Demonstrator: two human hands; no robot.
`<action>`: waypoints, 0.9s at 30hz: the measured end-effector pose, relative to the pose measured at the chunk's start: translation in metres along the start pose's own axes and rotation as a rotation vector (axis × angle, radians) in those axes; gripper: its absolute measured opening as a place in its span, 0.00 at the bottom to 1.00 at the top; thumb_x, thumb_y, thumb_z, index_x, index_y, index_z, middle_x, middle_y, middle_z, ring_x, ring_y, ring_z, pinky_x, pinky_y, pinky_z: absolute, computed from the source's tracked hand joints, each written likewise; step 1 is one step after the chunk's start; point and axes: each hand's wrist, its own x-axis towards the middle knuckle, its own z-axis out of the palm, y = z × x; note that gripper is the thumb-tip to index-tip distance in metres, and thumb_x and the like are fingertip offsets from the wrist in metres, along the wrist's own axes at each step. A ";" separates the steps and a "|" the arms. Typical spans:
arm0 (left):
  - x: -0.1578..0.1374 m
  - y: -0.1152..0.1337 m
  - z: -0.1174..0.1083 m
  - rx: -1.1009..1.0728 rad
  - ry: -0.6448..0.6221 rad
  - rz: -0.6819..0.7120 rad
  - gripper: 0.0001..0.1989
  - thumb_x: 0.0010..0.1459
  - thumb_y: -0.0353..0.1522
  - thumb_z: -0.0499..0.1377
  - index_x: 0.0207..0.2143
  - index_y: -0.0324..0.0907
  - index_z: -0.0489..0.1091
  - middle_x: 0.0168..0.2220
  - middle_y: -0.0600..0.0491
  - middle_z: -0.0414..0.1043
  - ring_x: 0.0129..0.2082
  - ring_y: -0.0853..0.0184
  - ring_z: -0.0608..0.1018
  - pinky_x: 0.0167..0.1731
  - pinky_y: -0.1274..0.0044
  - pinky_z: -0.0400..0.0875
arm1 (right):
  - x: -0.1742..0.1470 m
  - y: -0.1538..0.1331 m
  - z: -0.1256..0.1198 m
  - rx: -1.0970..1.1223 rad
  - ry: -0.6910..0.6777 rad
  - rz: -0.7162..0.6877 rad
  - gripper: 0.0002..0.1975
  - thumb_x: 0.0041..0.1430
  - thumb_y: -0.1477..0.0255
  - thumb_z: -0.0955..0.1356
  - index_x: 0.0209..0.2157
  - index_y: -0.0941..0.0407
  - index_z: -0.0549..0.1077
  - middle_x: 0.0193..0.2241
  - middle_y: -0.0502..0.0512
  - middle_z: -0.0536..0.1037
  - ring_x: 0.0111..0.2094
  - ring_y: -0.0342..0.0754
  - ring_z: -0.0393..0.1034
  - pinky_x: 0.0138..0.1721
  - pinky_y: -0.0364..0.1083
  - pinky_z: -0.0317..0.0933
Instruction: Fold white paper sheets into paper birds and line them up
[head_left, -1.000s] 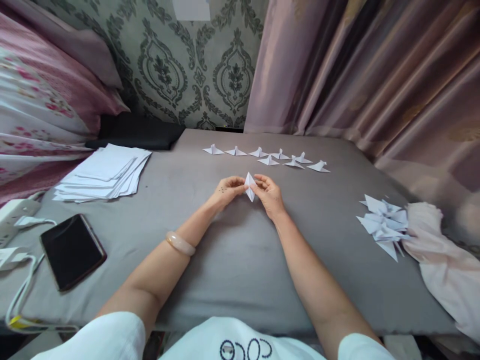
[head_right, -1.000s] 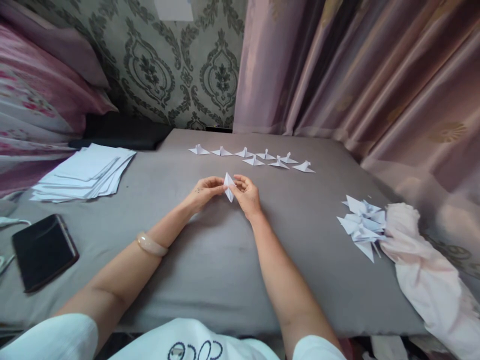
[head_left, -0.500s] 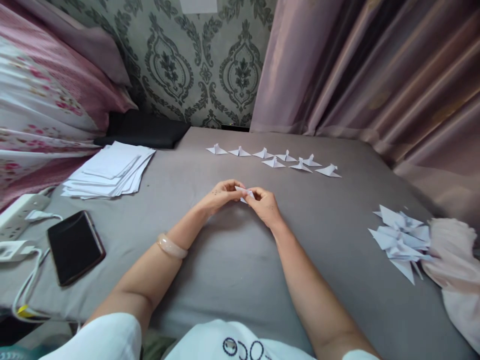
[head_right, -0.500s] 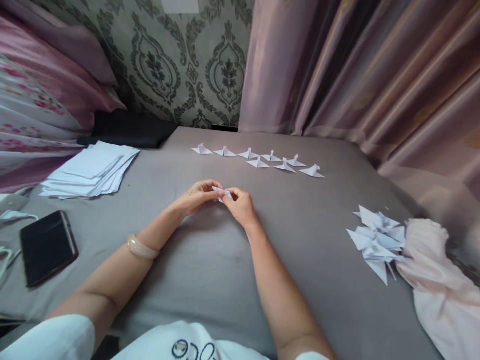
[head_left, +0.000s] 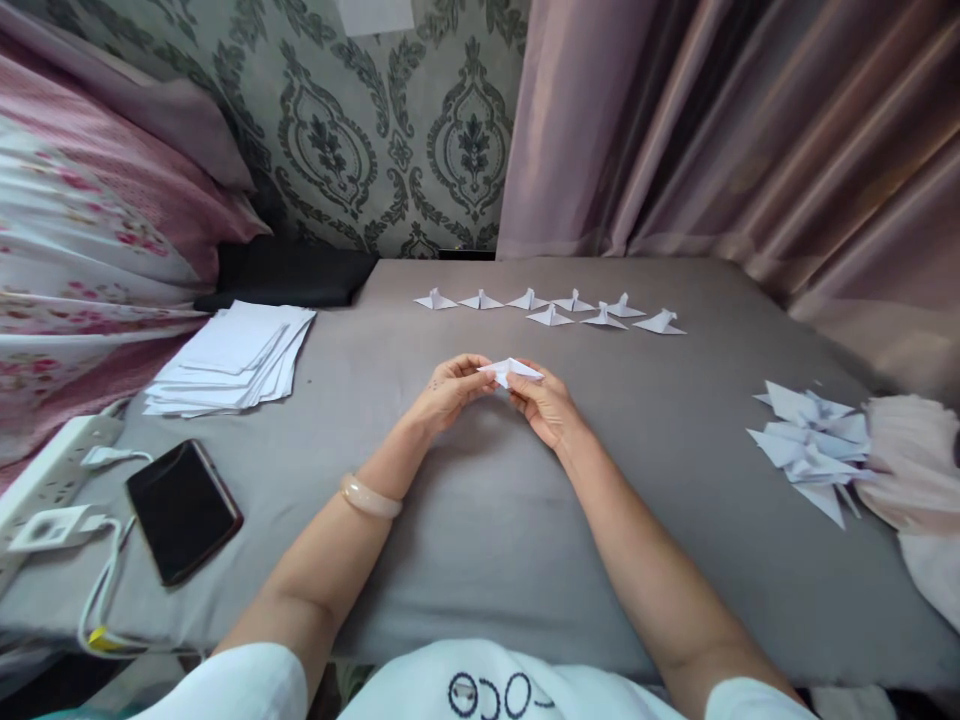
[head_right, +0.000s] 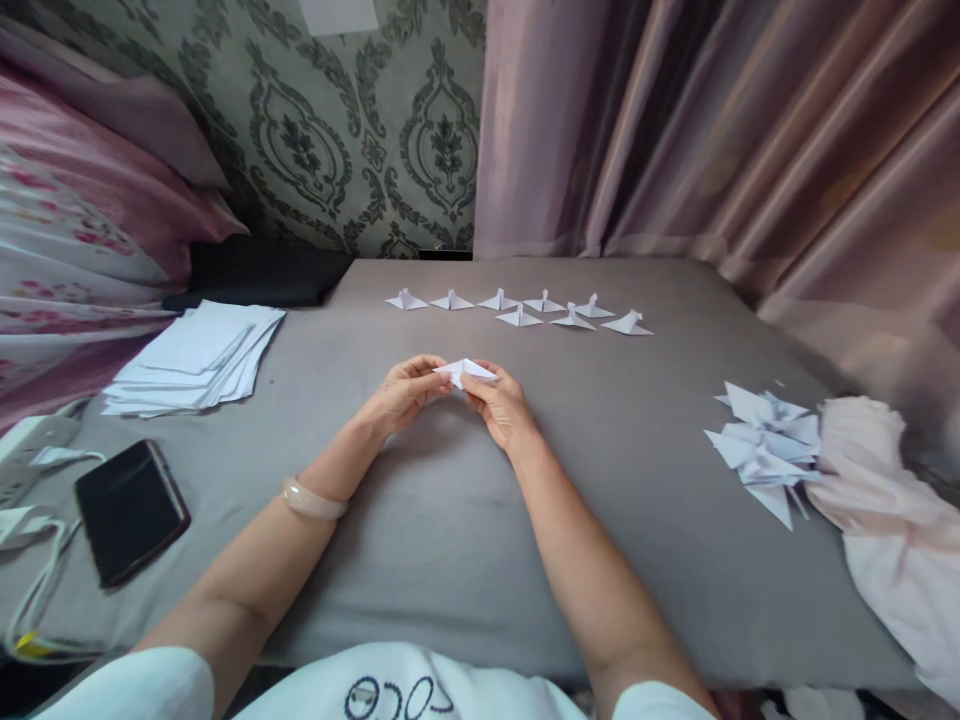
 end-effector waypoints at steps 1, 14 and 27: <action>0.001 0.000 0.001 -0.011 -0.001 0.008 0.17 0.42 0.31 0.71 0.36 0.38 0.74 0.30 0.54 0.75 0.29 0.73 0.76 0.36 0.77 0.70 | -0.001 0.000 0.000 -0.001 0.004 -0.003 0.24 0.35 0.68 0.78 0.37 0.53 0.72 0.31 0.48 0.77 0.29 0.42 0.70 0.29 0.42 0.66; -0.001 0.002 0.009 0.213 0.020 0.003 0.13 0.45 0.37 0.69 0.32 0.39 0.76 0.31 0.53 0.75 0.31 0.71 0.73 0.36 0.77 0.65 | -0.003 0.003 -0.006 -0.270 -0.023 -0.138 0.13 0.43 0.66 0.75 0.32 0.57 0.77 0.27 0.50 0.77 0.29 0.44 0.69 0.34 0.44 0.62; 0.001 -0.003 -0.012 1.240 -0.083 0.727 0.09 0.55 0.25 0.54 0.33 0.42 0.73 0.40 0.48 0.75 0.40 0.62 0.70 0.45 0.70 0.63 | -0.009 0.003 -0.018 -1.411 -0.103 -0.879 0.14 0.60 0.81 0.60 0.36 0.54 0.75 0.37 0.58 0.76 0.41 0.51 0.68 0.46 0.49 0.59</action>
